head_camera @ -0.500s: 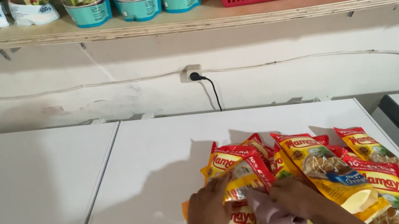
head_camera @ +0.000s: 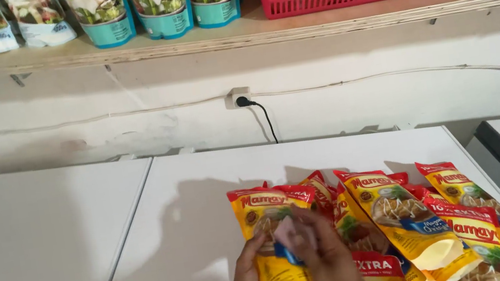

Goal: Wiping mayonnaise packets with a cloth and stocking them on a grocery store shelf.

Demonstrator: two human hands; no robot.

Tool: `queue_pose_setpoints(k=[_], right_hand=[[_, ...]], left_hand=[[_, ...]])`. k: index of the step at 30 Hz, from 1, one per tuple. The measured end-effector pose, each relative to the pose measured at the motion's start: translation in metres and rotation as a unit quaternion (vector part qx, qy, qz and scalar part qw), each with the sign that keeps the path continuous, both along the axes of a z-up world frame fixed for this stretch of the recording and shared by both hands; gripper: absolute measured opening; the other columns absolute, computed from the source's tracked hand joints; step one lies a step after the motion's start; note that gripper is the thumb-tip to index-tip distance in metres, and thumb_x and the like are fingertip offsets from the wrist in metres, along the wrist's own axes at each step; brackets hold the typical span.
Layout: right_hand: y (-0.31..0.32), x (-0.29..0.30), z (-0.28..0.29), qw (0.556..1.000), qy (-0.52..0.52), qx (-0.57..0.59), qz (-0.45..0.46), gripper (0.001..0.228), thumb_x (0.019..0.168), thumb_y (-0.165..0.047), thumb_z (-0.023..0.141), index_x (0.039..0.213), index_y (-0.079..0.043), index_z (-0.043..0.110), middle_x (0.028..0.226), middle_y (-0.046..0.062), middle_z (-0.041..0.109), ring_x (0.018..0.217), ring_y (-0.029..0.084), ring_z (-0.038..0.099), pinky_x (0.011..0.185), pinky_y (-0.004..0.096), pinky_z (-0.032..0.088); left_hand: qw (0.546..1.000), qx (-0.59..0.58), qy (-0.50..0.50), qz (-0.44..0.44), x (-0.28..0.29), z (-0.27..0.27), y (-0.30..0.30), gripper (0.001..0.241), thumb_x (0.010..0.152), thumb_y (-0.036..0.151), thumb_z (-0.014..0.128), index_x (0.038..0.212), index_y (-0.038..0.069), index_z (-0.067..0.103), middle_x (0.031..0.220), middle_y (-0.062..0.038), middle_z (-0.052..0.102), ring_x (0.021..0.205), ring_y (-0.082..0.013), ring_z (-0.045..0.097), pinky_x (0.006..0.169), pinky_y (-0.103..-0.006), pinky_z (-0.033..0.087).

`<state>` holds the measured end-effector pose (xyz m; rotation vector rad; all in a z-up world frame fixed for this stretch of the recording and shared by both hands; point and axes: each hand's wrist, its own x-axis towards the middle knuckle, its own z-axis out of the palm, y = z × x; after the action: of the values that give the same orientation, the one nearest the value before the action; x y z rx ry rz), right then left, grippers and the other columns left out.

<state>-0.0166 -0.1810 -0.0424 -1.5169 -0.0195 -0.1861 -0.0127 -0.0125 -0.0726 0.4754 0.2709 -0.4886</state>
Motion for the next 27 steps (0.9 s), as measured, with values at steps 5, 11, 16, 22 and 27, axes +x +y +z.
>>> queue_pose_setpoints(k=[5,11,16,22,27], right_hand=[[-0.006,-0.018,-0.012,0.918,-0.180,-0.345,0.078,0.044,0.093,-0.002,0.057,0.134,-0.008,0.070,0.139,0.019,0.067,0.135,0.032,0.054,0.104,0.039,0.049],[-0.045,-0.034,-0.095,0.981,-0.152,-0.117,0.019,0.027,0.094,0.000,0.062,0.111,-0.006,0.082,0.115,0.015,0.077,0.096,0.027,0.081,0.085,0.036,0.068],[-0.036,-0.020,-0.080,0.880,-0.359,-0.269,0.160,0.058,0.075,-0.003,0.078,0.129,0.012,0.063,0.123,0.029,0.068,0.114,0.042,0.065,0.097,0.049,0.049],[-0.059,0.043,-0.067,0.929,0.281,0.113,0.213,0.062,0.086,-0.029,0.043,0.138,0.004,0.052,0.128,0.015,0.065,0.118,0.029,0.065,0.098,0.039,0.053],[-0.049,0.040,0.088,0.843,0.419,0.288,0.174,0.092,0.079,-0.073,0.048,0.136,-0.001,0.058,0.117,0.021,0.075,0.102,0.034,0.072,0.088,0.048,0.058]], left_hand=[[0.997,-0.008,-0.039,0.063,0.011,-0.056,-0.010,0.049,0.091,0.032,0.063,0.133,0.008,0.060,0.113,-0.013,0.075,0.098,-0.0254,0.075,0.088,-0.0433,0.061],[0.995,0.016,0.022,0.095,0.007,0.012,-0.019,0.052,0.082,0.032,0.058,0.127,0.005,0.061,0.108,-0.020,0.074,0.096,-0.0359,0.074,0.087,-0.0516,0.061],[0.994,-0.005,-0.006,0.109,0.016,0.043,-0.020,0.056,0.078,0.025,0.058,0.130,0.006,0.059,0.113,-0.020,0.074,0.101,-0.0371,0.075,0.092,-0.0533,0.060],[1.000,0.023,-0.011,0.001,0.014,0.031,-0.013,0.058,0.077,0.021,0.061,0.131,0.002,0.058,0.111,-0.021,0.073,0.098,-0.0377,0.075,0.093,-0.0534,0.061],[0.991,0.002,-0.086,-0.103,0.021,-0.014,-0.031,0.063,0.082,0.015,0.070,0.142,0.001,0.055,0.120,-0.018,0.073,0.105,-0.0300,0.073,0.099,-0.0439,0.060]])
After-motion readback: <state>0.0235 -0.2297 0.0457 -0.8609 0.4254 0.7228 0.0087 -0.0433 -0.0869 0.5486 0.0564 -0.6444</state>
